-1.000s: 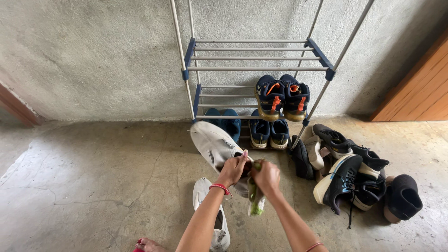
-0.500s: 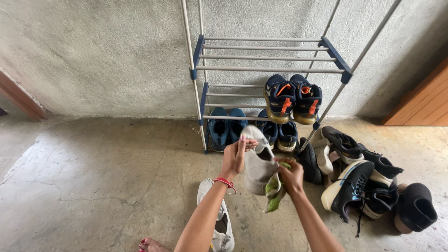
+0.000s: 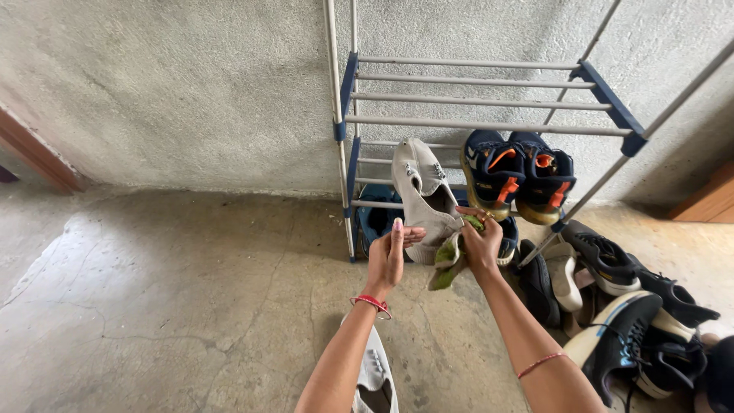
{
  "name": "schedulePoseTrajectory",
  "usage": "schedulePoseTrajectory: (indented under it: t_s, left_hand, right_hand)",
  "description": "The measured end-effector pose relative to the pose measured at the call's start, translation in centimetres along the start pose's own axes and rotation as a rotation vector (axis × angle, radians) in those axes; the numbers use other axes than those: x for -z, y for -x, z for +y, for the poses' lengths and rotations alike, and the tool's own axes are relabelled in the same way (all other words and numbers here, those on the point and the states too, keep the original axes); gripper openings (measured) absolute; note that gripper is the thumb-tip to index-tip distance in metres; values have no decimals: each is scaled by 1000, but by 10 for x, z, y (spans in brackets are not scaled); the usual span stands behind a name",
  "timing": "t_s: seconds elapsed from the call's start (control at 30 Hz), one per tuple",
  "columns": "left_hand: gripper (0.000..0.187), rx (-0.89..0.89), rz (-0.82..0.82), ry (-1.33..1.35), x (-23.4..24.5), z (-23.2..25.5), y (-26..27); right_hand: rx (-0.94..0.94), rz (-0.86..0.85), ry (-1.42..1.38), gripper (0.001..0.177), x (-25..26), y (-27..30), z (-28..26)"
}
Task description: The person wipes the exterior of several pairs of shoes with a cloth, then places them on a metal shoe rack. The person cleans a white sneaker, a black sneaker, and a blue sneaker, arranging them on the rack after cleaning.
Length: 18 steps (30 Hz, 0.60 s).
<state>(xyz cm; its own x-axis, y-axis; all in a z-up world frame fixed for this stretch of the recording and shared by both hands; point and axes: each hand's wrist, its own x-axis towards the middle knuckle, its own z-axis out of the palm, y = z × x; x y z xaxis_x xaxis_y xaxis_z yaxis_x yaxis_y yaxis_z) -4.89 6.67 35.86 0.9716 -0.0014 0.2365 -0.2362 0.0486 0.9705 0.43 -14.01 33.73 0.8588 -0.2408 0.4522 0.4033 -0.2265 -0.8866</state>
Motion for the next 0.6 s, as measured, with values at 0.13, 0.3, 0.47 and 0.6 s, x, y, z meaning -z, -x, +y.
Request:
schedulePoseTrajectory:
  t_s: [0.13, 0.3, 0.47, 0.6]
  left_hand:
    - [79, 55, 76, -51, 18, -24, -31]
    - [79, 86, 106, -96, 40, -55, -66]
    - [80, 99, 123, -69, 57, -83, -89]
    - [82, 121, 138, -109, 61, -95, -102]
  right_hand:
    - [-129, 34, 27, 29, -37, -30, 18]
    - [-361, 79, 109, 30, -84, -70, 40]
    - [-314, 136, 279, 31, -117, -95, 72]
    - [-383, 240, 408, 28, -130, -97, 100]
